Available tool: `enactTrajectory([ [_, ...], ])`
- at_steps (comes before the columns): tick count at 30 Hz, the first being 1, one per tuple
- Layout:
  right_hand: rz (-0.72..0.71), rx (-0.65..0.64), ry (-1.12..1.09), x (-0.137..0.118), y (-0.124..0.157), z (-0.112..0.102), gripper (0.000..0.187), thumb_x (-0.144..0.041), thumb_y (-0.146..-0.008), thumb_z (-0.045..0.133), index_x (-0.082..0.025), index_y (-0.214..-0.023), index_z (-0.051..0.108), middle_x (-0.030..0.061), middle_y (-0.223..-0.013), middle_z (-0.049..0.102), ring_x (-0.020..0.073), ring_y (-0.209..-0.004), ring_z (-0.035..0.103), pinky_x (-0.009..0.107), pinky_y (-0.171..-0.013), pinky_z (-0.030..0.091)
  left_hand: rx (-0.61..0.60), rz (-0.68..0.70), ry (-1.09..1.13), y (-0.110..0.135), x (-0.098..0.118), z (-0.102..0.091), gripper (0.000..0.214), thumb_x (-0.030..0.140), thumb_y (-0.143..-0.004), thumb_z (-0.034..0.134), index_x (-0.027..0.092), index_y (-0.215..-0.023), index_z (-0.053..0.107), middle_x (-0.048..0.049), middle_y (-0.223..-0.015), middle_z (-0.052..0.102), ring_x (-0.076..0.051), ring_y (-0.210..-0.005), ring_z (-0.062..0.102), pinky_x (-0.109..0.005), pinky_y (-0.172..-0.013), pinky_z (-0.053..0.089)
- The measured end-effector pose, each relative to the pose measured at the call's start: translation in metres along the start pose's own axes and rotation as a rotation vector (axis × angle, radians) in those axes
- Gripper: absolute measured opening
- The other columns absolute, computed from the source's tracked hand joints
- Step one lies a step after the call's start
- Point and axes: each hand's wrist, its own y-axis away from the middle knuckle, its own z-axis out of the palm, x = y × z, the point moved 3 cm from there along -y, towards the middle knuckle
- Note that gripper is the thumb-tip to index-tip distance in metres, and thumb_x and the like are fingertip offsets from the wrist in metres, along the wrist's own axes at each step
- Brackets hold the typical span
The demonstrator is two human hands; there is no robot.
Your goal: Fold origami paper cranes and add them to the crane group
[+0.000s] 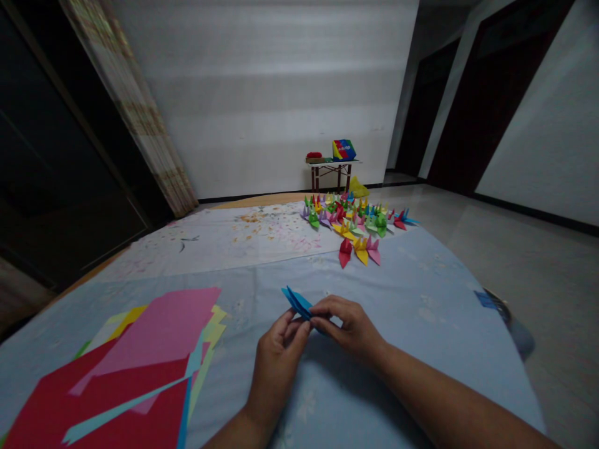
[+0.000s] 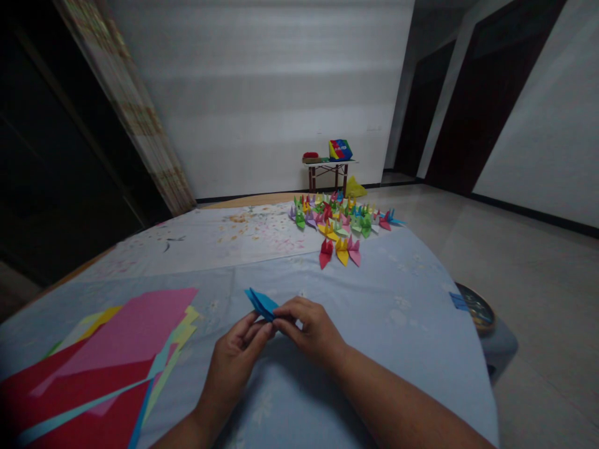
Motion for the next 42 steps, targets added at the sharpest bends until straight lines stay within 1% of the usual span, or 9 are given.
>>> enactTrajectory([
  [3,0.005,0.006,0.033,-0.001,0.000,0.000,0.016,-0.023,-0.082,0.054,-0.018,-0.094,0.063,0.0056,-0.079,0.064,0.0129,-0.069,0.058,0.025,-0.065,0.046,0.012,-0.013,0.033,-0.002,-0.003,0.000,0.036,0.031,-0.074,0.062,0.017,-0.106,0.055,-0.0049,-0.090,0.070,-0.019,-0.086,0.064,-0.027,-0.078,0.048],
  [7,0.016,0.008,0.067,-0.001,0.000,0.000,0.015,-0.021,-0.082,0.053,-0.018,-0.091,0.063,0.0043,-0.075,0.063,0.0121,-0.067,0.057,0.024,-0.064,0.045,0.010,0.025,0.060,-0.003,-0.005,0.000,0.026,0.028,-0.073,0.063,0.017,-0.096,0.057,-0.0060,-0.095,0.068,-0.018,-0.088,0.063,-0.027,-0.080,0.047],
  [14,0.049,0.019,0.071,-0.004,0.000,0.001,0.011,-0.020,-0.080,0.052,-0.018,-0.085,0.062,0.0022,-0.071,0.061,0.0113,-0.065,0.055,0.022,-0.061,0.044,0.011,0.075,0.027,-0.001,0.000,0.001,0.015,0.027,-0.073,0.063,0.016,-0.083,0.059,-0.0036,-0.082,0.068,-0.016,-0.080,0.063,-0.025,-0.073,0.047],
  [20,0.171,0.025,0.028,-0.003,0.000,0.000,0.009,-0.020,-0.078,0.053,-0.016,-0.080,0.061,0.0008,-0.068,0.059,0.0106,-0.063,0.054,0.022,-0.060,0.042,0.020,0.080,-0.022,0.000,0.002,-0.001,0.024,0.032,-0.077,0.058,0.016,-0.095,0.062,-0.0059,-0.092,0.068,-0.018,-0.083,0.062,-0.028,-0.075,0.047],
  [24,0.322,0.018,-0.102,0.003,0.001,0.003,0.011,-0.024,-0.078,0.053,-0.015,-0.078,0.060,0.0011,-0.069,0.059,0.0110,-0.063,0.052,0.023,-0.060,0.043,0.052,0.082,-0.066,-0.001,0.003,-0.004,0.027,0.033,-0.077,0.058,0.016,-0.097,0.064,-0.0072,-0.096,0.068,-0.020,-0.088,0.062,-0.030,-0.078,0.047],
  [27,0.420,0.007,-0.308,0.008,0.002,0.008,0.016,-0.031,-0.079,0.053,-0.015,-0.079,0.057,0.0004,-0.069,0.058,0.0105,-0.062,0.051,0.022,-0.059,0.043,0.088,0.128,-0.049,-0.003,0.006,-0.004,0.023,0.032,-0.075,0.060,0.017,-0.091,0.067,-0.0071,-0.112,0.062,-0.022,-0.104,0.055,-0.030,-0.089,0.042],
  [29,0.461,0.001,-0.427,0.010,0.002,0.010,0.020,-0.035,-0.079,0.054,-0.015,-0.079,0.056,-0.0002,-0.069,0.057,0.0099,-0.061,0.051,0.022,-0.058,0.042,0.081,0.102,-0.001,-0.003,0.007,-0.004,0.024,0.033,-0.074,0.061,0.017,-0.091,0.067,-0.0071,-0.115,0.061,-0.023,-0.108,0.053,-0.031,-0.091,0.041],
  [34,0.521,-0.002,-0.529,0.013,0.002,0.011,0.027,-0.041,-0.076,0.058,-0.015,-0.079,0.055,-0.0014,-0.067,0.055,0.0092,-0.059,0.050,0.022,-0.057,0.041,0.005,0.005,0.029,-0.003,0.003,-0.001,0.032,0.036,-0.077,0.057,0.015,-0.101,0.063,-0.0064,-0.091,0.069,-0.020,-0.085,0.062,-0.031,-0.080,0.047],
  [42,0.521,-0.001,-0.589,0.014,0.001,0.017,0.029,-0.042,-0.074,0.059,-0.013,-0.078,0.056,-0.0022,-0.064,0.054,0.0087,-0.057,0.049,0.022,-0.057,0.041,0.114,0.139,-0.079,-0.001,0.007,-0.006,0.021,0.034,-0.074,0.061,0.020,-0.087,0.068,-0.0029,-0.088,0.059,-0.017,-0.082,0.060,-0.023,-0.066,0.050],
])
